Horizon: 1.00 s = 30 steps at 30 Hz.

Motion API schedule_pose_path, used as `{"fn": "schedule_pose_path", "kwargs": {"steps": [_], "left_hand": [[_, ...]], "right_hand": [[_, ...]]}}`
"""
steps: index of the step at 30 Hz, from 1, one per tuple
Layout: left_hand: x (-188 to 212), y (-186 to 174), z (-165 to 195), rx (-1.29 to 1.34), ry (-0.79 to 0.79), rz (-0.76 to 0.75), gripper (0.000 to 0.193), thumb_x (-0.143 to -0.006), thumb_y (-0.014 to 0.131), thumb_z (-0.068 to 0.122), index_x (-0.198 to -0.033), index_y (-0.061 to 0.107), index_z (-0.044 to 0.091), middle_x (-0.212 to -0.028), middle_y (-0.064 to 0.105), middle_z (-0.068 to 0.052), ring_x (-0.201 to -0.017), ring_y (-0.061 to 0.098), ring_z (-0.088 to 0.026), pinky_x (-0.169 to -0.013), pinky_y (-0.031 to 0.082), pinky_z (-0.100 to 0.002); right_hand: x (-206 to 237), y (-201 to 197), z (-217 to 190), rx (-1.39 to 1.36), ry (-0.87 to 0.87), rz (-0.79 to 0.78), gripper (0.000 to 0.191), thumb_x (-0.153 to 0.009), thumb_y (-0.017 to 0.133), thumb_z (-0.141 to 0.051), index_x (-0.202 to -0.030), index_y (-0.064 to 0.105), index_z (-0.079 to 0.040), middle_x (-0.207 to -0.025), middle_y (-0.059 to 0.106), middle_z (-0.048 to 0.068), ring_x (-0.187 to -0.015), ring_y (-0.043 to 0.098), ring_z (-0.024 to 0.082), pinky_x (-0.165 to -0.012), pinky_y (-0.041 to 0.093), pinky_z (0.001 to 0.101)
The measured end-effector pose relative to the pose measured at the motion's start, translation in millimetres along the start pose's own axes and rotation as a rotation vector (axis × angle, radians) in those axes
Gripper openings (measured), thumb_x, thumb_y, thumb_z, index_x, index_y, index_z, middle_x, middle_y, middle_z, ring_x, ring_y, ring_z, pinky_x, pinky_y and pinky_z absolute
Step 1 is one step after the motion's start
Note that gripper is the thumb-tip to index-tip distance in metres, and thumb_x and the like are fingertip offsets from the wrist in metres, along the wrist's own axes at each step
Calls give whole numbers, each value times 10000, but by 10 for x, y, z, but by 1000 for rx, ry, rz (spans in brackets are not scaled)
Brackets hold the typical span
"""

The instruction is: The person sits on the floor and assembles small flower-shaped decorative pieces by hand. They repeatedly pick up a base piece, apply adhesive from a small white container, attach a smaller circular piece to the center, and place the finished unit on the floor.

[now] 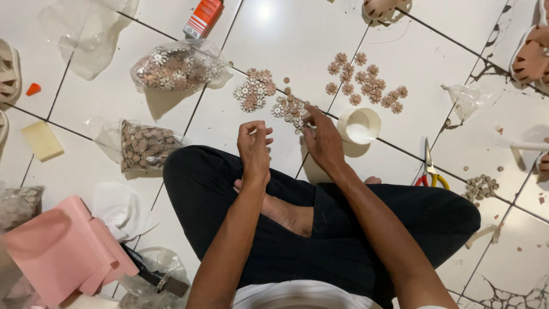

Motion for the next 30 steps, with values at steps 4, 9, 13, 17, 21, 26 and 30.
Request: {"fn": "schedule_pose_path", "kwargs": {"steps": [4,9,13,17,21,26,30], "left_hand": [[2,55,-8,1,2,-52,296,-1030,650,305,-968,705,20,-848,620,-48,-756,547,-116,-620,426,-250],[39,127,-40,-3,-53,-149,124,-935,690,185,-962,639,76,-848,643,-2,-712,528,-77,-579,432,-206],[63,249,-64,-87,-131,-266,191,-989,678,220,-945,688,35,-831,635,3,-692,523,-83,-576,430,-222],[91,339,-85,-53,-223,-360,212,-996,600,257,-1040,701,76,-867,746,-52,-773,689,-98,-687,528,-212],[94,370,-35,-16,-172,-412,214,-981,683,189,-1064,723,-5,-891,750,-89,-777,693,-120,-706,545,-241],[118,336,7,-35,-80,-370,223,-973,686,156,-1122,734,-3,-897,753,-74,-761,671,-98,-685,538,-230],[104,368,5,-2,-106,-381,248,-992,662,172,-1131,726,-23,-883,763,-109,-770,698,-120,-708,570,-236]], "right_hand": [[-117,-12,-133,150,-132,80,566,-896,736,-42,-1418,517,-34,-1077,692,159,-1085,650,347,-911,522,423],[-95,27,-163,194,-203,85,494,-915,746,-16,-1376,570,-40,-1012,704,135,-988,648,303,-888,526,421],[-26,-58,-108,135,-202,122,507,-892,750,10,-1369,597,-65,-986,729,97,-938,679,262,-854,543,408],[135,-157,-183,6,-282,138,529,-904,764,6,-1394,574,-53,-1004,728,84,-909,705,244,-819,569,386],[321,-206,-287,16,-452,63,492,-912,782,-18,-1364,592,-49,-1058,740,90,-933,718,257,-803,565,379],[362,-661,189,253,-195,63,374,-965,758,-241,-1298,695,-82,-1419,592,188,-1274,581,335,-1031,539,442],[345,-817,586,606,-2,9,524,-1005,597,-539,-1307,728,-132,-1661,234,237,-1526,165,434,-1197,262,561]]}}
Point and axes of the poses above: each hand's wrist, its own x-axis away from the middle knuckle, its own y-axis out of the palm, z = x × y, the point moved 6 cm from there along -x, towards the middle knuckle
